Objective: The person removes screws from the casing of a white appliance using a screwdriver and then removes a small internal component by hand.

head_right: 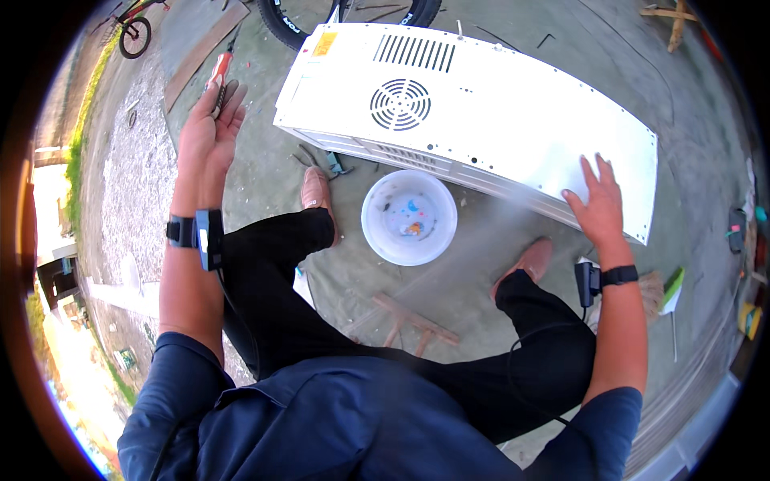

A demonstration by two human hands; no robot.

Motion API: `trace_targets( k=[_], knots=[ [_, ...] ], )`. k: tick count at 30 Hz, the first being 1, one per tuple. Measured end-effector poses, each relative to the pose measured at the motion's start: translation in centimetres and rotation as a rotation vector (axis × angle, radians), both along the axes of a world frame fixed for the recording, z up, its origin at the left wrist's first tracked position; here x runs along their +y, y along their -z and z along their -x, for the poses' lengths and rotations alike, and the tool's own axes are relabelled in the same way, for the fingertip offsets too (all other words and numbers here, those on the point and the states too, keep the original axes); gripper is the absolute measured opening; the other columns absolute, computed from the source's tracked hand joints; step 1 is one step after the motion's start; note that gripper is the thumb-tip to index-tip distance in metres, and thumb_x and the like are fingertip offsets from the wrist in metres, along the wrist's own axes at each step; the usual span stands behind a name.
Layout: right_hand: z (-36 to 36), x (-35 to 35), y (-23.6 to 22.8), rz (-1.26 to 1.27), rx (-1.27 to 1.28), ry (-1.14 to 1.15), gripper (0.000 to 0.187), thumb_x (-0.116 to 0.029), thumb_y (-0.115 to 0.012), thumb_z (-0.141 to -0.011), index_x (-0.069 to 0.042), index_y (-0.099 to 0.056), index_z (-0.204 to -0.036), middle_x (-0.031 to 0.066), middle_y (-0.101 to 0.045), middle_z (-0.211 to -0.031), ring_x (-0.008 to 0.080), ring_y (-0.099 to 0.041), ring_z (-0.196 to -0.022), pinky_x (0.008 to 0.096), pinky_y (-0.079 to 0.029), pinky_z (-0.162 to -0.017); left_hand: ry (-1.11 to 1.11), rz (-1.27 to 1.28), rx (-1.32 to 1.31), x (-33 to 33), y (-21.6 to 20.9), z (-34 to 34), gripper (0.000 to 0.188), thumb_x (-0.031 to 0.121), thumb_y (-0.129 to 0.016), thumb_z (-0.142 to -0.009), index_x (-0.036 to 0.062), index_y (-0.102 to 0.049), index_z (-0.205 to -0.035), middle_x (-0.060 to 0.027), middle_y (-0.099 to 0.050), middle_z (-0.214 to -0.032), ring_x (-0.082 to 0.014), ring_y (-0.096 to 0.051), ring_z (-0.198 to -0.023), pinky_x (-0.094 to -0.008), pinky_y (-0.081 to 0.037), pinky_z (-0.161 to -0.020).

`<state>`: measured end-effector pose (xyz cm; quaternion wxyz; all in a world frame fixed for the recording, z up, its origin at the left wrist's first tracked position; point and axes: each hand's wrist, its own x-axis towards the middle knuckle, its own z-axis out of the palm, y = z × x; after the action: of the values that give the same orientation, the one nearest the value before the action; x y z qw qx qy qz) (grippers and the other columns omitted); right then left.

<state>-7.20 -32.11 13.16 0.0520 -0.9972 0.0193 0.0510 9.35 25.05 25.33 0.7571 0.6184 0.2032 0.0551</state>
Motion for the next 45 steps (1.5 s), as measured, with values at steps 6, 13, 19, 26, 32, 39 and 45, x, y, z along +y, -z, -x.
trace_targets(
  k=[6, 13, 19, 26, 32, 39, 45],
  knots=[
    [-2.0, 9.0, 3.4, 0.017, 0.110, -0.009, 0.064, -0.034, -0.063, -0.099, -0.021, -0.041, -0.157, 0.0170, -0.029, -0.165, 0.0401, -0.025, -0.153, 0.0629, -0.021, -0.120, -0.065, 0.039, -0.055, -2.4, 0.6, 3.6, 0.043, 0.025, -0.065, -0.101, -0.0015, -0.051, -0.132, -0.0126, -0.067, -0.118, -0.0223, -0.069, -0.105, -0.0342, -0.050, -0.086],
    [-1.7, 8.0, 5.9, -0.015, 0.027, -0.008, 0.062, -0.038, -0.056, -0.102, -0.022, -0.038, -0.159, 0.0154, -0.026, -0.167, 0.0390, -0.020, -0.155, 0.0663, -0.013, -0.121, -0.135, 0.070, -0.098, -0.2, 0.2, 3.0, 0.034, 0.024, -0.059, -0.105, 0.0016, -0.059, -0.130, -0.0130, -0.069, -0.120, -0.0256, -0.069, -0.113, -0.0351, -0.050, -0.089],
    [-2.3, 7.4, 6.5, -0.031, 0.051, 0.068, 0.063, -0.034, -0.059, -0.100, -0.022, -0.039, -0.158, 0.0161, -0.027, -0.167, 0.0387, -0.020, -0.155, 0.0671, -0.015, -0.120, -0.156, 0.111, -0.093, 0.8, 0.2, 3.7, 0.033, 0.025, -0.058, -0.105, 0.0033, -0.060, -0.130, -0.0109, -0.070, -0.118, -0.0252, -0.071, -0.110, -0.0341, -0.050, -0.087],
    [-3.2, 6.8, 5.9, -0.125, -0.002, 0.007, 0.063, -0.035, -0.064, -0.097, -0.015, -0.046, -0.154, 0.0197, -0.041, -0.157, 0.0423, -0.038, -0.145, 0.0521, -0.032, -0.118, -0.118, 0.169, -0.156, 2.0, 0.5, 3.6, 0.056, 0.027, -0.068, -0.098, -0.0064, -0.044, -0.137, -0.0139, -0.066, -0.115, -0.0247, -0.071, -0.101, -0.0334, -0.051, -0.078],
    [-4.7, 16.3, -4.7, -0.448, -0.036, -0.089, 0.063, -0.025, -0.073, -0.091, -0.011, -0.052, -0.148, 0.0182, -0.060, -0.135, 0.0356, -0.060, -0.122, 0.0414, -0.048, -0.104, 0.421, -0.657, -0.159, -2.9, 1.7, 5.4, 0.052, 0.035, -0.074, -0.089, -0.0033, -0.063, -0.122, -0.0194, -0.073, -0.090, -0.0283, -0.074, -0.084, -0.0383, -0.056, -0.075],
    [-0.9, 22.9, -8.6, -0.675, -0.017, -0.346, 0.058, -0.013, -0.073, -0.087, -0.010, -0.057, -0.142, 0.0142, -0.066, -0.120, 0.0297, -0.067, -0.105, 0.0401, -0.053, -0.092, 1.139, -0.985, -0.307, -11.2, 2.4, 10.8, 0.046, 0.041, -0.073, -0.083, -0.0006, -0.066, -0.102, -0.0233, -0.070, -0.081, -0.0420, -0.070, -0.078, -0.0501, -0.056, -0.072],
    [0.6, 24.1, -8.3, -0.897, 0.270, -0.095, 0.058, -0.010, -0.072, -0.087, -0.006, -0.055, -0.143, 0.0164, -0.067, -0.122, 0.0277, -0.068, -0.103, 0.0392, -0.054, -0.089, 1.149, -0.940, -0.340, -12.7, 3.1, 11.0, 0.047, 0.043, -0.075, -0.085, 0.0006, -0.063, -0.099, -0.0214, -0.069, -0.077, -0.0416, -0.069, -0.074, -0.0483, -0.054, -0.067]
  ],
)
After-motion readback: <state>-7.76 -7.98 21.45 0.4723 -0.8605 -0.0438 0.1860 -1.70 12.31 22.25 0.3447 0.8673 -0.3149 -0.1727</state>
